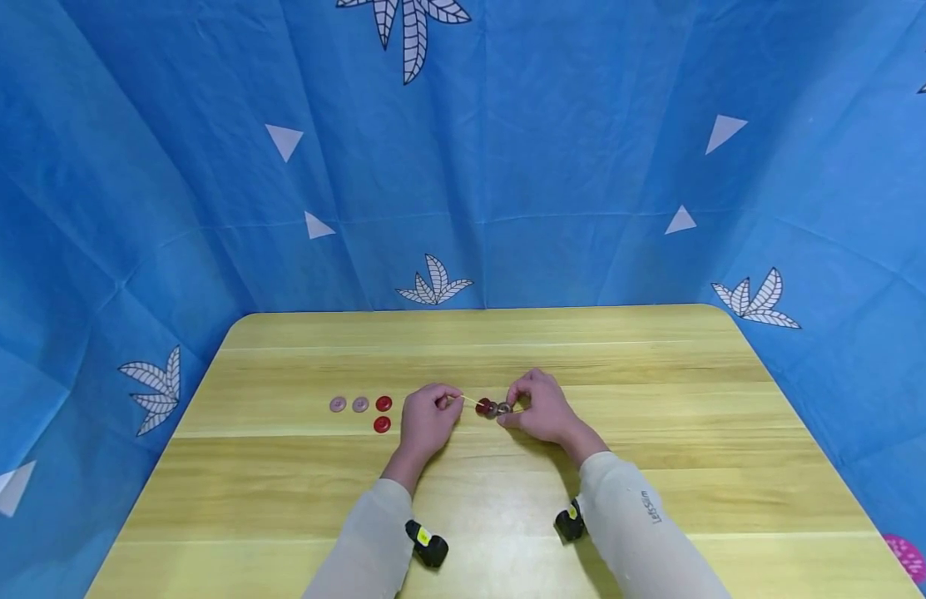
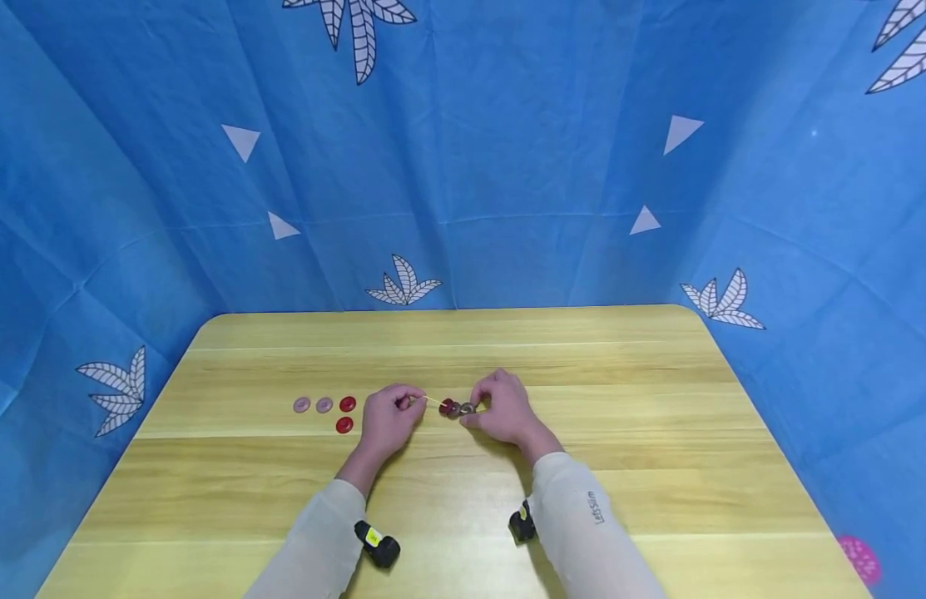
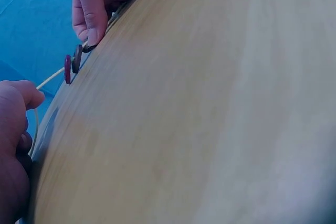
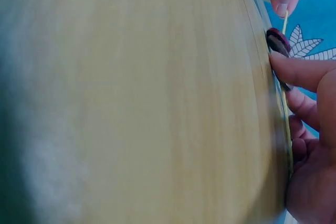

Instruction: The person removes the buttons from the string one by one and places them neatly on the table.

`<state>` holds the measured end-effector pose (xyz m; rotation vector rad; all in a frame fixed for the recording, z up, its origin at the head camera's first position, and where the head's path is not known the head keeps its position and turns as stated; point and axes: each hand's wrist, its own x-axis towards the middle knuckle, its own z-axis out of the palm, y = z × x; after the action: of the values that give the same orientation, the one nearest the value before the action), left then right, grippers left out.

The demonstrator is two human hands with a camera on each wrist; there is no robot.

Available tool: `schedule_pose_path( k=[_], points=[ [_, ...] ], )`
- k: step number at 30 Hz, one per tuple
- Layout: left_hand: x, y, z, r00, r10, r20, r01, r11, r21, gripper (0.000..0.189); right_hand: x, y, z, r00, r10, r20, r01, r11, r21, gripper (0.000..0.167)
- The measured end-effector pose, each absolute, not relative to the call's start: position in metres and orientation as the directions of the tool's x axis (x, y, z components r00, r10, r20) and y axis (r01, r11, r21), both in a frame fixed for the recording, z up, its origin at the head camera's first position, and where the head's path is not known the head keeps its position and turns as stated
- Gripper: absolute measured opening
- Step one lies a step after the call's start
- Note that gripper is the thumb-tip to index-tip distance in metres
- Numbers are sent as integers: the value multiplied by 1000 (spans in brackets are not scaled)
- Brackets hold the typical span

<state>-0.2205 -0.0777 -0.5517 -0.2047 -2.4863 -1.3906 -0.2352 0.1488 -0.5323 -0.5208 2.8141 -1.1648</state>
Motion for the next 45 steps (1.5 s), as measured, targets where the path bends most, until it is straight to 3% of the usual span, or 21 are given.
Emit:
schedule_pose_path(
  k=[8, 25, 30, 36, 45],
  points=[
    [-220, -77, -551, -950, -24, 312, 253, 527, 812, 7, -235, 150, -532, -930, -354, 98, -319, 646, -693, 13],
    [-218, -78, -546, -950, -30, 312, 251, 524, 814, 9, -238, 154, -539, -916, -370, 157, -359, 578, -733, 18],
    [-219, -78, -540, -965, 39, 258, 243, 495, 834, 12, -239, 153, -537, -926, -345, 153, -338, 574, -746, 18],
    [-222, -82, -536, -947, 167, 274, 321, 527, 787, 20, -238, 152, -537, -934, -332, 132, -308, 560, -769, 18],
    [-224, -82, -533, -914, 301, 274, 405, 612, 679, 4, -238, 151, -536, -937, -324, 134, -299, 539, -787, 18]
  ],
)
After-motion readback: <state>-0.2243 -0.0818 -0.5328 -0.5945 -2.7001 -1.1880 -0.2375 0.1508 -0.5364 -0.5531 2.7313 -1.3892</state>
